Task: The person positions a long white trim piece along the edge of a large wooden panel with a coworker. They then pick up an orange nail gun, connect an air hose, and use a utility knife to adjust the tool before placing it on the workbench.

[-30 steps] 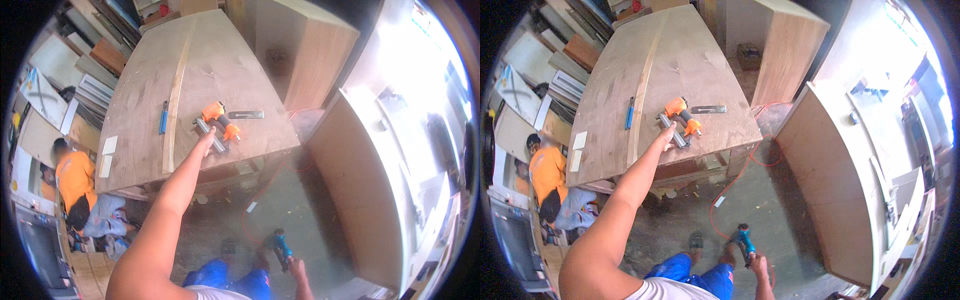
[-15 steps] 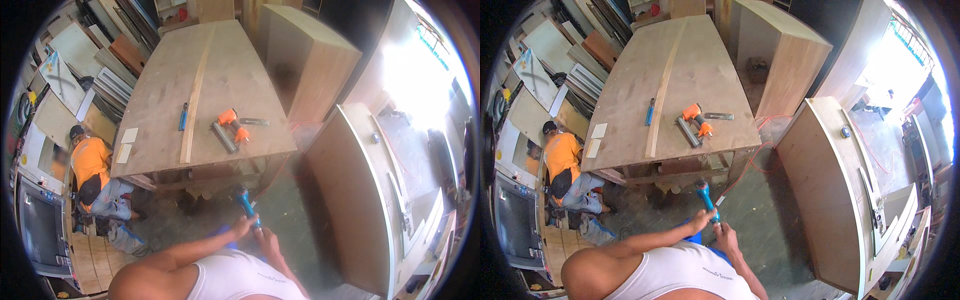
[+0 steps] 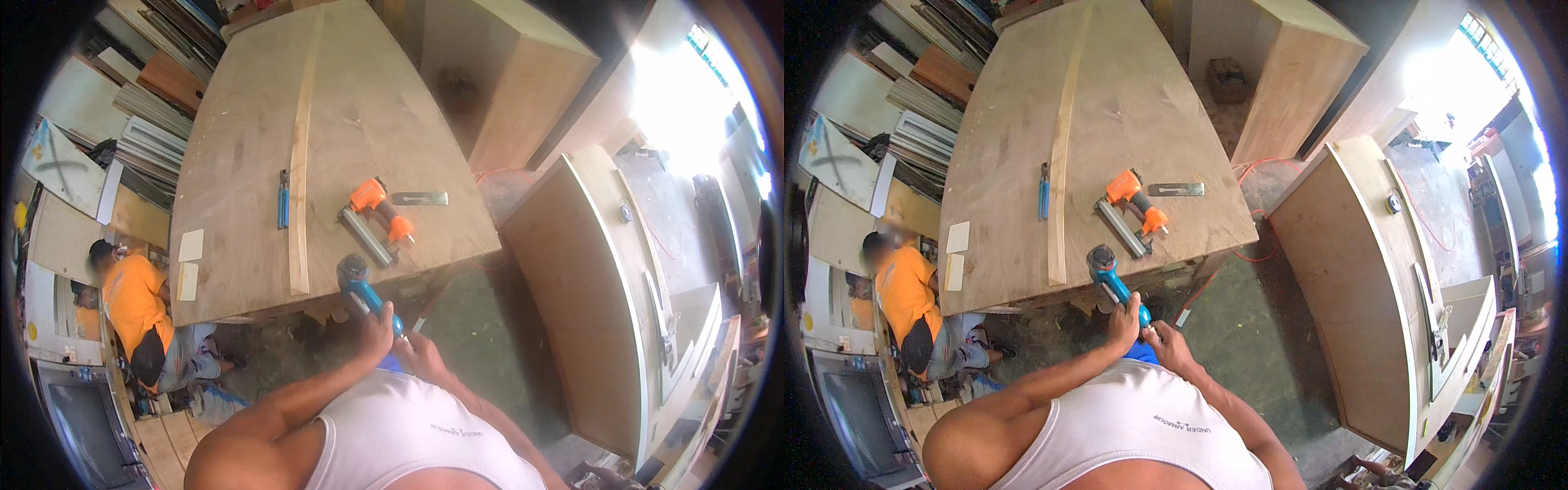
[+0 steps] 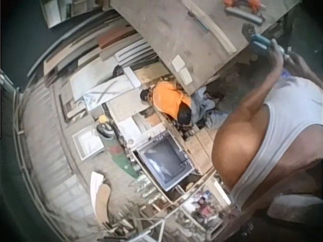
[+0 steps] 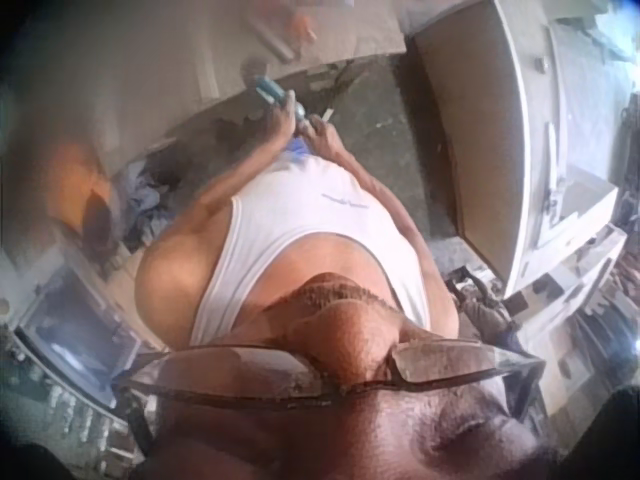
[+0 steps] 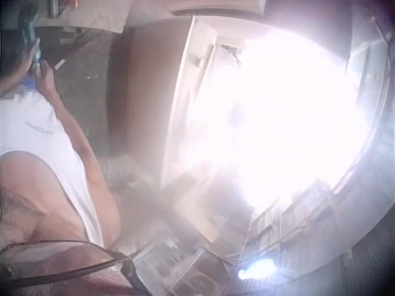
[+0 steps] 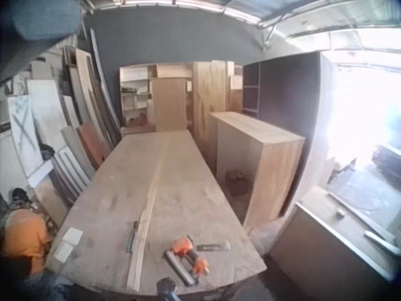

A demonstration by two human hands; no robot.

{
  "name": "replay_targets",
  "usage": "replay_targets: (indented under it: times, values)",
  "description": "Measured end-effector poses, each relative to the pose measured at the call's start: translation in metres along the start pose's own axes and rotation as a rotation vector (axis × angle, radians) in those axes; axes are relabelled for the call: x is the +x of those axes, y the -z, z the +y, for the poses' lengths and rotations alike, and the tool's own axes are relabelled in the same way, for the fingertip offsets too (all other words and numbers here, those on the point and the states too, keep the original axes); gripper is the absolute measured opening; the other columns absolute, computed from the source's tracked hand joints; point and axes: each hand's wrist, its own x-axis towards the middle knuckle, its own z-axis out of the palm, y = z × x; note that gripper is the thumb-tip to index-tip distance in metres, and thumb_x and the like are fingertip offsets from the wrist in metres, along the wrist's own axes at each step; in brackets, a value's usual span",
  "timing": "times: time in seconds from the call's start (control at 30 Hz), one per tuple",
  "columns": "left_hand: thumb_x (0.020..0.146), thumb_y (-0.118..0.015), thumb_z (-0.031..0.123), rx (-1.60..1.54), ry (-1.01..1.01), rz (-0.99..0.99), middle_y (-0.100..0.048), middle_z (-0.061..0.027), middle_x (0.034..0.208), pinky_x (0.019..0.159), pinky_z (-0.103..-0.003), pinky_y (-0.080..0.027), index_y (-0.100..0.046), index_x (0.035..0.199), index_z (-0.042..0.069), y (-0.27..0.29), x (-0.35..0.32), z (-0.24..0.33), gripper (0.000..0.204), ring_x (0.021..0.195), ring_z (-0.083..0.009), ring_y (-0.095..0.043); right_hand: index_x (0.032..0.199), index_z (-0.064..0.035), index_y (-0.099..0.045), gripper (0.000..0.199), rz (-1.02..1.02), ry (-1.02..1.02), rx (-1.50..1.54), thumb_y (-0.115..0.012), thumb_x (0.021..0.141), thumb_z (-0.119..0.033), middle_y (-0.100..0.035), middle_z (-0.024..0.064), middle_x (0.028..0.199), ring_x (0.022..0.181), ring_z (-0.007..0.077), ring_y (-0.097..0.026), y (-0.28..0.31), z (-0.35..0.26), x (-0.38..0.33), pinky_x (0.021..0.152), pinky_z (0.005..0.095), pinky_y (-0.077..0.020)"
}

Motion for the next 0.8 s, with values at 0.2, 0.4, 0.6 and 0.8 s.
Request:
replay_targets:
  times: [0.2, 0.4, 0.6, 0.8]
  values:
    - [0.097, -0.042, 0.056, 0.019, 0.171, 0.092, -0.062, -0.0329, 0.094, 0.08, -0.051, -0.045, -0.059, 0.097, -0.013, 0.04, 0.133, 0.048, 0.071, 0.094, -0.0434, -0.062, 0.097, 0.0034, -0.064, 0.037, 0.026, -0.188, -0.006, -0.054, 0.095, -0.032, -0.068, 0.0202, 0.087, 0.081, 0.0269, -0.065, 0.008, -0.019, 0.063, 0.076, 0.0393, -0.0499]
    - [0.096, -0.043, 0.052, 0.204, -0.013, 0.182, -0.064, -0.0306, 0.087, 0.076, -0.05, -0.045, -0.061, 0.085, -0.011, 0.117, 0.297, 0.096, 0.066, 0.086, -0.0453, -0.062, 0.11, 0.0009, -0.061, 0.039, 0.425, -0.439, -0.111, -0.052, 0.098, -0.035, -0.066, 0.0215, 0.099, 0.088, 0.0291, -0.062, 0.039, 0.048, 0.044, 0.083, 0.04, -0.0482]
    - [0.093, -0.043, 0.054, 0.673, -0.054, 0.131, -0.066, -0.029, 0.102, 0.085, -0.05, -0.048, -0.065, 0.099, -0.007, 0.099, 0.421, 0.113, 0.065, 0.102, -0.0423, -0.063, 0.119, -0.0022, -0.057, 0.036, 0.714, -0.506, -0.043, -0.05, 0.1, -0.031, -0.063, 0.0151, 0.095, 0.086, 0.0238, -0.059, 0.066, 0.073, 0.016, 0.08, 0.0366, -0.0475]
    - [0.093, -0.045, 0.057, 0.7, -0.166, 0.022, -0.064, -0.0224, 0.115, 0.087, -0.053, -0.048, -0.054, 0.124, 0.004, 0.05, 0.497, 0.082, 0.063, 0.106, -0.0421, -0.062, 0.124, -0.0056, -0.056, 0.035, 0.782, -0.44, -0.049, -0.051, 0.098, -0.029, -0.065, 0.0159, 0.108, 0.097, 0.0246, -0.062, 0.087, 0.046, -0.015, 0.086, 0.0351, -0.0475]
